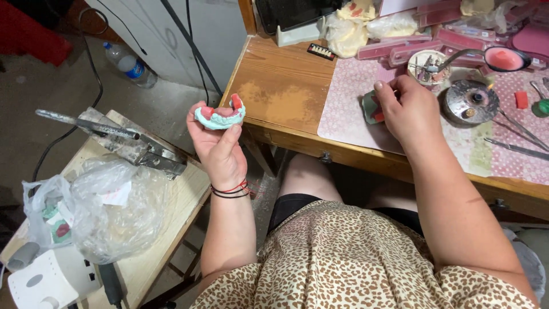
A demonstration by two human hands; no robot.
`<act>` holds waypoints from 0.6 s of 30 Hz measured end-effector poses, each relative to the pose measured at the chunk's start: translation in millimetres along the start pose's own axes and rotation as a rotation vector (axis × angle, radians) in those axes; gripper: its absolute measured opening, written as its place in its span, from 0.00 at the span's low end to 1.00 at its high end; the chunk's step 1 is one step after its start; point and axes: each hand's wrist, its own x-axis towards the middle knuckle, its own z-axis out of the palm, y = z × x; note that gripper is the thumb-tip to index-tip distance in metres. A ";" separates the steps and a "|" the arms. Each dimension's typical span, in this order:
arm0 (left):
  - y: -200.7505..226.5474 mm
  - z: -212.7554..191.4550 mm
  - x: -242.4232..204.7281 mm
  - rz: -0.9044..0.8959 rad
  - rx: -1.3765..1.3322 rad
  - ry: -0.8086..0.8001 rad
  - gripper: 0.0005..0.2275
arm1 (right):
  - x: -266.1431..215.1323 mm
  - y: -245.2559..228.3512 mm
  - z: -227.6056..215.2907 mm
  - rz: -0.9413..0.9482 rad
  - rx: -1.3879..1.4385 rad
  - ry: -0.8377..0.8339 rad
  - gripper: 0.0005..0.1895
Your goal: The person shapes a small piece of red material and attaches it to a light blue dental mold. They then apply a liquid from a bottle onto the mold and use a metal tool to spread and smooth the material over the surface.
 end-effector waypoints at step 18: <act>49.3 -7.2 9.7 0.111 -0.045 -0.035 0.24 | -41.9 -120.9 41.9 -0.371 -0.447 -0.481 0.62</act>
